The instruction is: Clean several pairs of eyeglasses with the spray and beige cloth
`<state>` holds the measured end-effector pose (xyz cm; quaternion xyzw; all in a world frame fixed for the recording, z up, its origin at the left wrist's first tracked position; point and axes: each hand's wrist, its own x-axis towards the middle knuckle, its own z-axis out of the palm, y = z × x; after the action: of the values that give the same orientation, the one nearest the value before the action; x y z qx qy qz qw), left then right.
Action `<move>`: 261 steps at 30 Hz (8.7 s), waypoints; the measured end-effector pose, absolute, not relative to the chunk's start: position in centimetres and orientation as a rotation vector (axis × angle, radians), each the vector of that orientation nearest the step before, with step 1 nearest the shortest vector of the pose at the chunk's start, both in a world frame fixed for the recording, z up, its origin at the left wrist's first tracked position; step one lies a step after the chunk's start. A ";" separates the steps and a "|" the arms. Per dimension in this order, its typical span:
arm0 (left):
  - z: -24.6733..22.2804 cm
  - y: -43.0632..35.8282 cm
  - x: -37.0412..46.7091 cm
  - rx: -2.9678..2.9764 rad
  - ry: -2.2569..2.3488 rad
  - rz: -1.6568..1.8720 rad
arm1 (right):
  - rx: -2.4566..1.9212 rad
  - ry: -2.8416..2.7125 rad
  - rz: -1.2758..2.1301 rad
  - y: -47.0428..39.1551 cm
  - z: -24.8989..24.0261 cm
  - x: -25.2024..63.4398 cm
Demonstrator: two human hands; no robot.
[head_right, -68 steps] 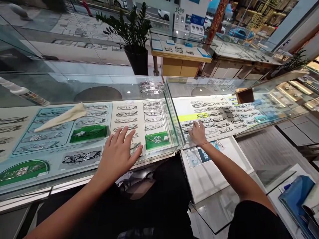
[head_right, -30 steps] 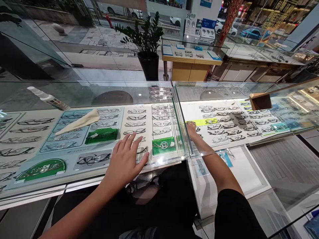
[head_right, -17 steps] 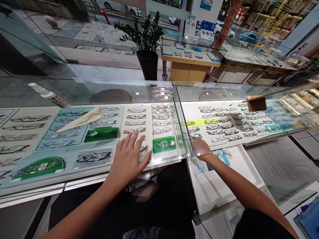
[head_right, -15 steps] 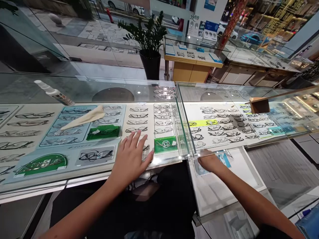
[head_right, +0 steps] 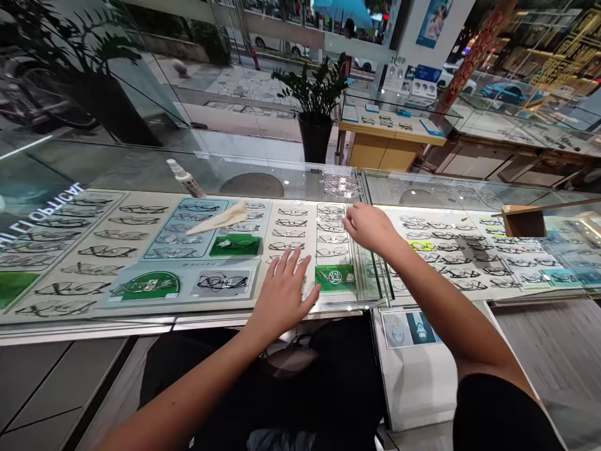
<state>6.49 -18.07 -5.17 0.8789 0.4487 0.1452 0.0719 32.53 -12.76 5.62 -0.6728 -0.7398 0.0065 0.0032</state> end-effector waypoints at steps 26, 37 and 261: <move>-5.8 -17.9 6.6 2.619 1.364 0.498 | -2.076 -2.182 -0.083 -6.4 -1.1 34.9; -6.7 -17.6 6.3 2.699 1.339 0.482 | -2.114 -2.155 0.581 -38.9 4.4 39.5; -7.0 -16.7 6.1 2.762 1.318 0.542 | -2.874 -1.800 0.570 -37.5 -10.2 47.5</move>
<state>6.07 -16.72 -7.03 0.8885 0.4241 0.1744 0.0167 47.45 -37.52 -10.15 -0.8265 -0.5177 0.1640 -0.1481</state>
